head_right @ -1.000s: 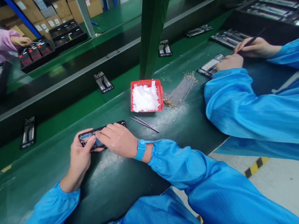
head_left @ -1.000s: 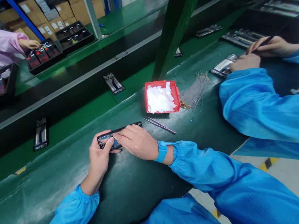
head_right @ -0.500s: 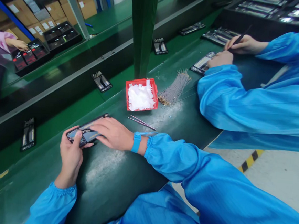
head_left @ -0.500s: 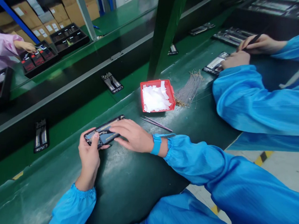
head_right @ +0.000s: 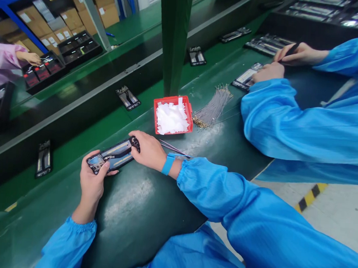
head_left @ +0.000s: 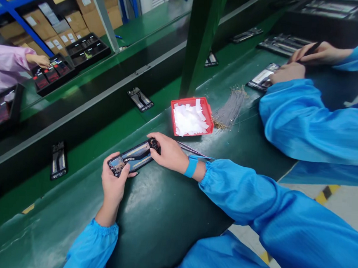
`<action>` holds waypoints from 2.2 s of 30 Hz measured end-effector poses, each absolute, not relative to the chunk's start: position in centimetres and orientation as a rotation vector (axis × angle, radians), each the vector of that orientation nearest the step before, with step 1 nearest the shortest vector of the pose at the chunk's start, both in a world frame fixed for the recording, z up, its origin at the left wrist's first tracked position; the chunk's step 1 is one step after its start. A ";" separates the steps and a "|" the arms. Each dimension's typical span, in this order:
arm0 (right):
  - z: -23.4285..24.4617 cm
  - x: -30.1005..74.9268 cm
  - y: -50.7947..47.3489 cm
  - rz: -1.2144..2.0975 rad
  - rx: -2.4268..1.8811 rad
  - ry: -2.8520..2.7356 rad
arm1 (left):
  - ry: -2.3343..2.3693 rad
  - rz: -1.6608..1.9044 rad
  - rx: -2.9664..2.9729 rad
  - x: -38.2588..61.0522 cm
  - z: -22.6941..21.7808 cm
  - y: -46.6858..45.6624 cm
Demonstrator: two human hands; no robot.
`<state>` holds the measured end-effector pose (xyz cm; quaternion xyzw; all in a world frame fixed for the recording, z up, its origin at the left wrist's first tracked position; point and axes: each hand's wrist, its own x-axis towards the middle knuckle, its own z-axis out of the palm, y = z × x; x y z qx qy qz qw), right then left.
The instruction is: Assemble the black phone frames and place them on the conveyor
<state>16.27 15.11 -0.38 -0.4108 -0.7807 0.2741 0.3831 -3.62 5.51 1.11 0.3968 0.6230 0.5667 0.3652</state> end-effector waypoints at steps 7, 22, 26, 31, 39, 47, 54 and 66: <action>-0.2 16.4 15.2 0.742 -1.041 -1.987 | 1.629 1.457 1.051 -3.7 1.3 5.4; 0.4 15.2 13.6 0.765 -1.082 -1.869 | 1.834 1.492 1.363 -0.9 1.4 3.6; 1.0 14.6 12.4 0.790 -1.119 -1.824 | 1.843 1.507 1.466 0.1 0.9 3.0; 1.5 14.3 11.5 0.832 -1.114 -1.781 | 1.856 1.494 1.501 0.3 0.5 2.7; 1.5 13.9 10.7 0.813 -1.159 -1.839 | 1.986 1.535 1.380 -0.9 1.7 3.9; 1.1 15.8 12.5 0.467 -0.838 -2.312 | 1.796 1.386 1.044 -2.2 1.5 4.6; 1.3 15.8 12.1 0.504 -0.850 -2.360 | 1.579 1.316 0.976 -2.4 1.3 4.8; 0.8 15.2 11.8 1.533 -0.712 -1.798 | 1.414 1.407 1.025 -0.8 0.1 4.2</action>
